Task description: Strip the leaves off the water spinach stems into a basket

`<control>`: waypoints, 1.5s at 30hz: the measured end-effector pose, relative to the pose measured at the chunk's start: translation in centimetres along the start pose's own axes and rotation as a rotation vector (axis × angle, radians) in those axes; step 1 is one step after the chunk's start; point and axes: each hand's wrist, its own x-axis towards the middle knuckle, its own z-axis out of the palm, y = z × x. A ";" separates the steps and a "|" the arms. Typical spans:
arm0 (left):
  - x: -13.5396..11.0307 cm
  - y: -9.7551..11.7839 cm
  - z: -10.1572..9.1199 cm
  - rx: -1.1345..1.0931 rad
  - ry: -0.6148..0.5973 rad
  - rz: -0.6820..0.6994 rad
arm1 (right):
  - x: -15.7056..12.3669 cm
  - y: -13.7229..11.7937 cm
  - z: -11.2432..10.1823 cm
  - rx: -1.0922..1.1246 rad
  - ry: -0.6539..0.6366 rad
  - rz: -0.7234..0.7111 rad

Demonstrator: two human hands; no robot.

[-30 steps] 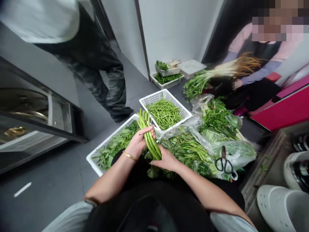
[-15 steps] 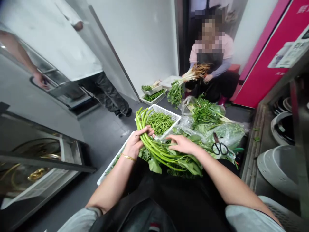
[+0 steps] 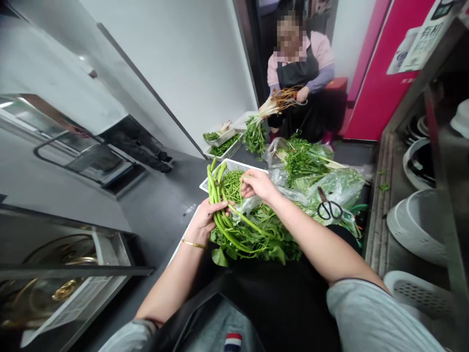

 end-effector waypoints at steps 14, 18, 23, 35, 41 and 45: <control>-1.4 2.4 -6.4 -0.155 0.157 0.075 | -1.9 -4.2 -10.0 -0.995 0.228 -0.252; -2.5 3.3 -9.8 -0.288 0.265 0.205 | -7.5 -4.3 -14.4 -1.266 0.408 -0.277; -3.0 2.5 -10.2 -0.376 0.295 0.283 | -9.0 -3.1 -9.3 -1.197 0.239 -0.572; -4.4 1.6 -10.8 -0.238 0.348 0.393 | -5.8 0.3 -5.8 -1.403 -0.169 -1.088; -3.8 1.0 -9.9 -0.132 0.401 0.457 | -8.5 0.6 -4.6 -1.408 -0.630 -0.699; -4.3 1.0 -8.9 -0.112 0.420 0.519 | -8.5 3.1 -4.2 -1.318 -0.586 -0.613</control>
